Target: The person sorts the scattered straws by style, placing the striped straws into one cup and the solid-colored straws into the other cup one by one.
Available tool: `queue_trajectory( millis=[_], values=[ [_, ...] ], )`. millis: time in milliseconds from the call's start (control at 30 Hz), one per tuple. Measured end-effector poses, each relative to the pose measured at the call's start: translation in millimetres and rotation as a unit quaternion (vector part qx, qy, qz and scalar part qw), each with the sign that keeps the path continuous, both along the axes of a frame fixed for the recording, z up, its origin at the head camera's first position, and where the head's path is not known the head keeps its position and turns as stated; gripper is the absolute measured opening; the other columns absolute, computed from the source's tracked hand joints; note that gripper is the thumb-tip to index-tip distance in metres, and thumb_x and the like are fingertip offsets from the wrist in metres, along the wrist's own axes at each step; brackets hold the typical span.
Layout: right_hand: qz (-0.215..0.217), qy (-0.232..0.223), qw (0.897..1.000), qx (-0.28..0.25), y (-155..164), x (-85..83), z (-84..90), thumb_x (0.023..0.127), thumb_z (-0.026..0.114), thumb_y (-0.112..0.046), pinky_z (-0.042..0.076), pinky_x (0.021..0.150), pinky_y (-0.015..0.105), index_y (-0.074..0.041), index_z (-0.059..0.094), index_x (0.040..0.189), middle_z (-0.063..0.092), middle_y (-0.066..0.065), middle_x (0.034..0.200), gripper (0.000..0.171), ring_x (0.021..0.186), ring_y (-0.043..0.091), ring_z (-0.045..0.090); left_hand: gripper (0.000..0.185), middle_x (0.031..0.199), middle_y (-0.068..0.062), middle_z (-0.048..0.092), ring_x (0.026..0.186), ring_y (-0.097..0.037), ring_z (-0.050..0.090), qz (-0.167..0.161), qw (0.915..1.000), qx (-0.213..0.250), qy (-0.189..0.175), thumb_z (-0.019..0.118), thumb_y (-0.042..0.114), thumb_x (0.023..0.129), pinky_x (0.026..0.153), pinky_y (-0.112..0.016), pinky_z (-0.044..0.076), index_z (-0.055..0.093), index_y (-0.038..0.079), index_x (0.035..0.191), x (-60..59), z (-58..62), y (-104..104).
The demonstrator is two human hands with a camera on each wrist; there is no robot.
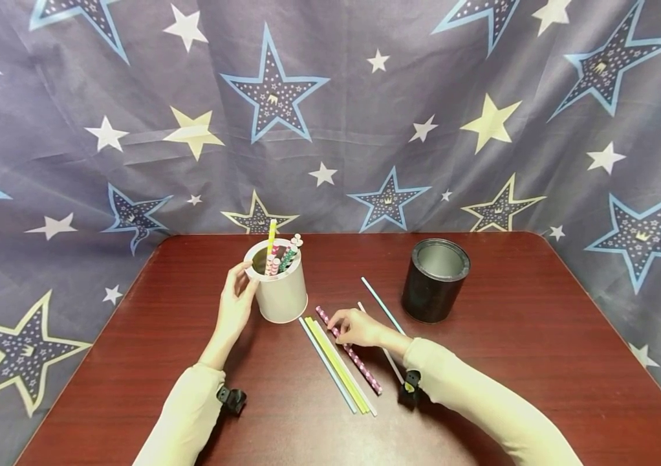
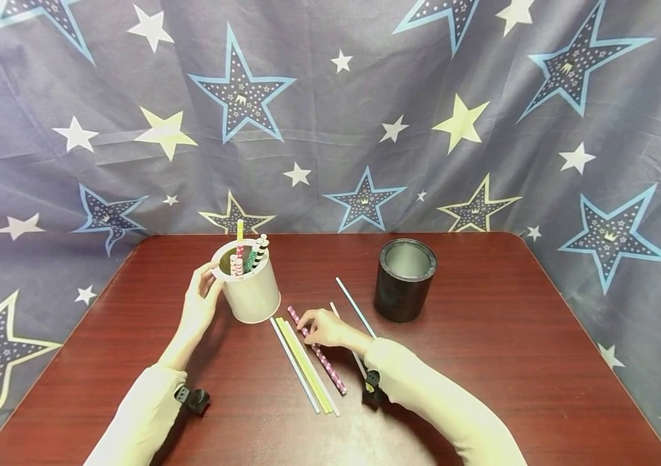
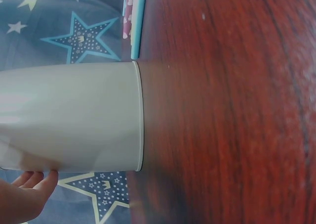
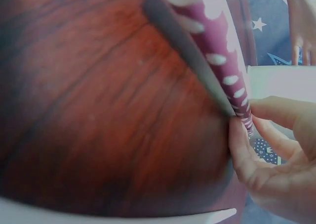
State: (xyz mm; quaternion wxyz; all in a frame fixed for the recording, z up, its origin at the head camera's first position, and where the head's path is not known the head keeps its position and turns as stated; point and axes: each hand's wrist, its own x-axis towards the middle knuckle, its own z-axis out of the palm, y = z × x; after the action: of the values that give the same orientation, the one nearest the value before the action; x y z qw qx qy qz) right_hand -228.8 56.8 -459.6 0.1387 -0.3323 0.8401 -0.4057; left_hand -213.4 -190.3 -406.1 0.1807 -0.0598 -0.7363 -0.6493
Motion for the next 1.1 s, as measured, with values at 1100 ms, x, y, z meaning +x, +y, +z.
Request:
queue_trajectory(
  millis=[1100],
  values=[
    [-0.077,-0.121,0.974,-0.175,1,11.6,20.1,0.078,0.051,0.011,0.051,0.063,0.040,0.013,0.047,0.111,0.057,0.032,0.080,0.033,0.065,0.026,0.058,0.036,0.126,-0.029,0.039,0.120,-0.037,0.035,0.000,1.0000,-0.008,-0.001,0.047,0.000,0.089,0.100,-0.051,0.026,0.038,-0.008,0.123,-1.0,-1.6,-2]
  ],
)
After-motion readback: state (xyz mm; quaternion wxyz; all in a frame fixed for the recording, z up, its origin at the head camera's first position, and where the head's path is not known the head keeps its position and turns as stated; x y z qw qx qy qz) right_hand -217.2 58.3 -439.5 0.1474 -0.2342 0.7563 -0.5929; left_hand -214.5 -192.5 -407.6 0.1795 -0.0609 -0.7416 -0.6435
